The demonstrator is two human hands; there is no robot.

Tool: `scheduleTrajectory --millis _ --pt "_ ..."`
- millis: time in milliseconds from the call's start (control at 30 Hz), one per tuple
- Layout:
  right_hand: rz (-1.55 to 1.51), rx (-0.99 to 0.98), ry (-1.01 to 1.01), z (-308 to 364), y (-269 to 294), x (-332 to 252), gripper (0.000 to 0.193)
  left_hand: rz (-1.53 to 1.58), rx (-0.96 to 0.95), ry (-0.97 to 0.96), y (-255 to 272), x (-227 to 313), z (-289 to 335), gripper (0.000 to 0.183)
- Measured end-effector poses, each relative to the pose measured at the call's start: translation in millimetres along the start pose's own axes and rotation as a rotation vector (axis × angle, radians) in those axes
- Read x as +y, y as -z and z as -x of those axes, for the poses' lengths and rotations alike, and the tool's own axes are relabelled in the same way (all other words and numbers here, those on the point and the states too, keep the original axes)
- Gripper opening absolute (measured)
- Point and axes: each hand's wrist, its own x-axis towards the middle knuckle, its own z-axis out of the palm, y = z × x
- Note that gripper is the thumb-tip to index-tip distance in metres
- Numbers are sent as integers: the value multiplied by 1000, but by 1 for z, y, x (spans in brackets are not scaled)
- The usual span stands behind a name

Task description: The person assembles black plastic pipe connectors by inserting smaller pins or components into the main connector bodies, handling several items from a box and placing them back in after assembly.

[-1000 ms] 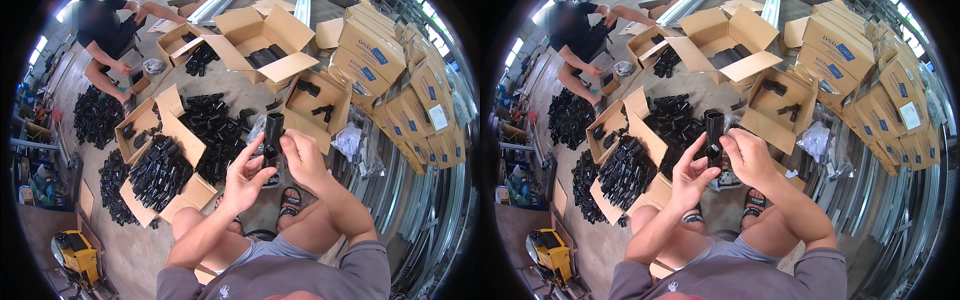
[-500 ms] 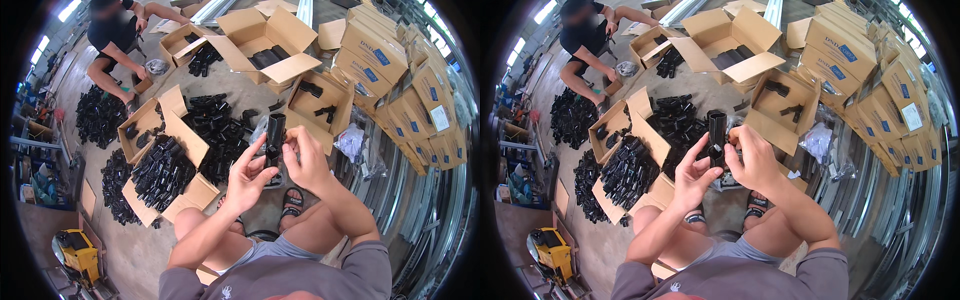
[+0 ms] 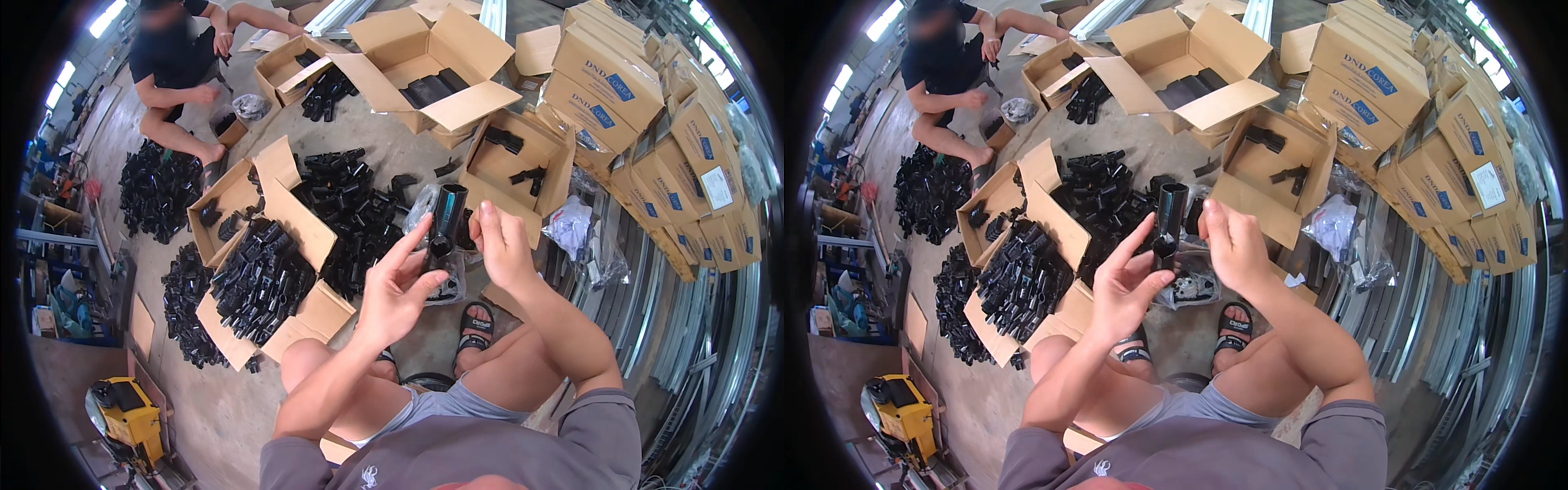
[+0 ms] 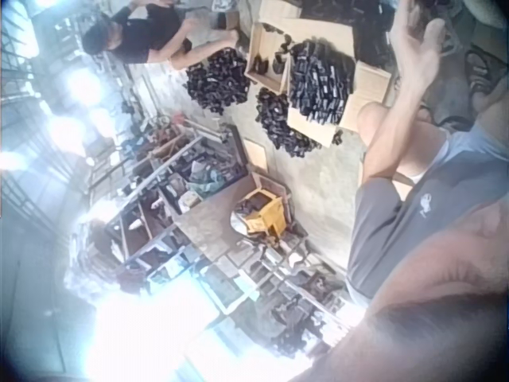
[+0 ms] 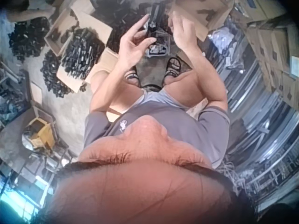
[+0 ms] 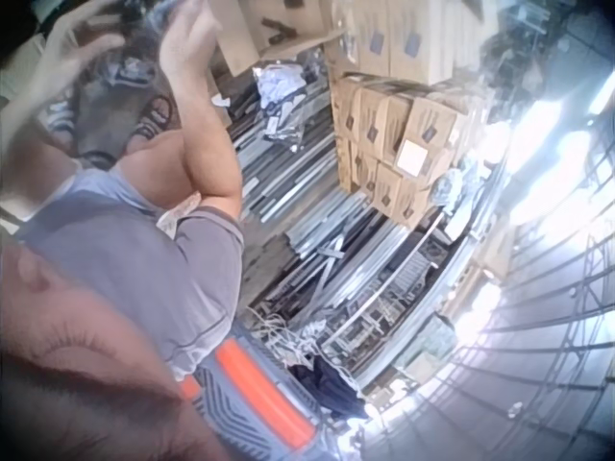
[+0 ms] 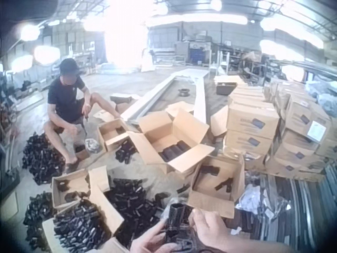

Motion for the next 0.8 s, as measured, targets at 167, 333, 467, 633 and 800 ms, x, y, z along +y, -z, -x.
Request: scheduleTrajectory --millis 167,333,467,633,800 --pt "265 -149 -96 -26 -4 81 44 -845 258 -168 16 22 -1 82" --pt "940 -662 -82 -41 -21 222 26 -1111 284 11 29 32 -3 86" --pt "983 -423 -152 -43 -59 297 19 -1200 198 -90 44 21 -9 84" --pt "998 -104 -345 -32 -110 342 24 -1256 174 -58 65 9 -15 81" --pt "1215 -311 -340 -59 -97 373 24 -1301 127 52 64 17 -19 79"
